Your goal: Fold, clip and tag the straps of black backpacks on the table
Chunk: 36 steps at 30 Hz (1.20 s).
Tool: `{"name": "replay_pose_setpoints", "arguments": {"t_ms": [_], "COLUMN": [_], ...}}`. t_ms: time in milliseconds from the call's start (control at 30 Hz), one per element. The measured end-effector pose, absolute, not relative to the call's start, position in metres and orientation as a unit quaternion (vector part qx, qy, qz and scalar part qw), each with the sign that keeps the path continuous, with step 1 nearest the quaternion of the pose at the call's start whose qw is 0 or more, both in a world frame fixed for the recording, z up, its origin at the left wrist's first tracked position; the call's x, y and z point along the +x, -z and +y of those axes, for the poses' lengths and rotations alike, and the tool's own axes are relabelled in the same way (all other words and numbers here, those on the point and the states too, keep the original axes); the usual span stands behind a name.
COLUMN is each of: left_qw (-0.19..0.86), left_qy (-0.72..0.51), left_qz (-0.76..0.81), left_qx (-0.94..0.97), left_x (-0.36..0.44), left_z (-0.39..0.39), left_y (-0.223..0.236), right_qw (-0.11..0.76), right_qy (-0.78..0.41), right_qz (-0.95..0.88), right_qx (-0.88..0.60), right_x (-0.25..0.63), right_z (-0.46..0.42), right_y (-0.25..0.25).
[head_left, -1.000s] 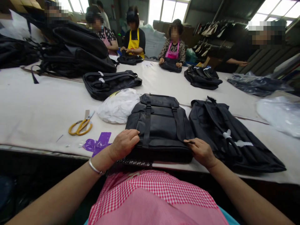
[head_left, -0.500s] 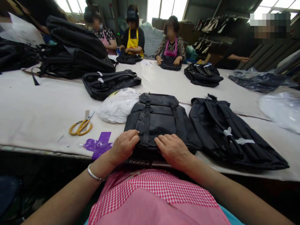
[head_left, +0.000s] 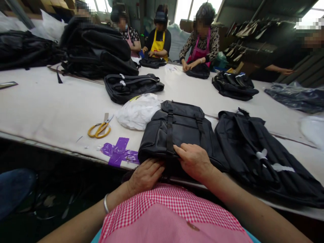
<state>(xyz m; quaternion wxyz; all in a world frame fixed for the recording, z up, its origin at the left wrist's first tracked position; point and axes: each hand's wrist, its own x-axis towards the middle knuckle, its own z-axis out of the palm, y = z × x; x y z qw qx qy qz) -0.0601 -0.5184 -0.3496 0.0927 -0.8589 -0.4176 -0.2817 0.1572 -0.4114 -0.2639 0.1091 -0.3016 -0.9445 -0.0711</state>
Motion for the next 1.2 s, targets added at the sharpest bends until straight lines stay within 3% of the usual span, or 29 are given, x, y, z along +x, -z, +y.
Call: {"name": "replay_pose_setpoints", "arguments": {"t_ms": [133, 333, 500, 667, 833, 967, 1200], "left_qw": [0.020, -0.021, 0.079, 0.097, 0.084, 0.097, 0.095], "left_qy": [0.221, 0.248, 0.316, 0.243, 0.238, 0.224, 0.213], "left_qz": [-0.475, -0.489, -0.489, -0.393, -0.401, -0.379, -0.327], "left_qx": [-0.851, -0.836, -0.809, -0.882, -0.881, -0.893, -0.916], "left_x": [-0.050, -0.056, -0.074, -0.080, -0.091, -0.093, -0.104], "left_z": [-0.504, -0.499, -0.506, -0.484, -0.468, -0.462, -0.458], "left_y": [0.352, 0.340, 0.317, 0.303, 0.308, 0.315, 0.314], "right_qw": [0.109, 0.059, 0.051, 0.042, 0.094, 0.147, 0.205], "right_qy": [0.098, 0.108, 0.102, 0.076, 0.036, -0.014, 0.018], "right_qz": [-0.956, -0.977, -0.974, -0.976, -0.948, -0.907, -0.933], "right_qx": [-0.255, -0.174, -0.197, -0.200, -0.303, -0.394, -0.294], "right_x": [0.155, 0.153, 0.153, 0.158, 0.206, 0.262, 0.304], "right_z": [-0.418, -0.436, -0.439, -0.443, -0.448, -0.437, -0.427], "right_y": [0.270, 0.297, 0.310, 0.291, 0.267, 0.288, 0.327]}}
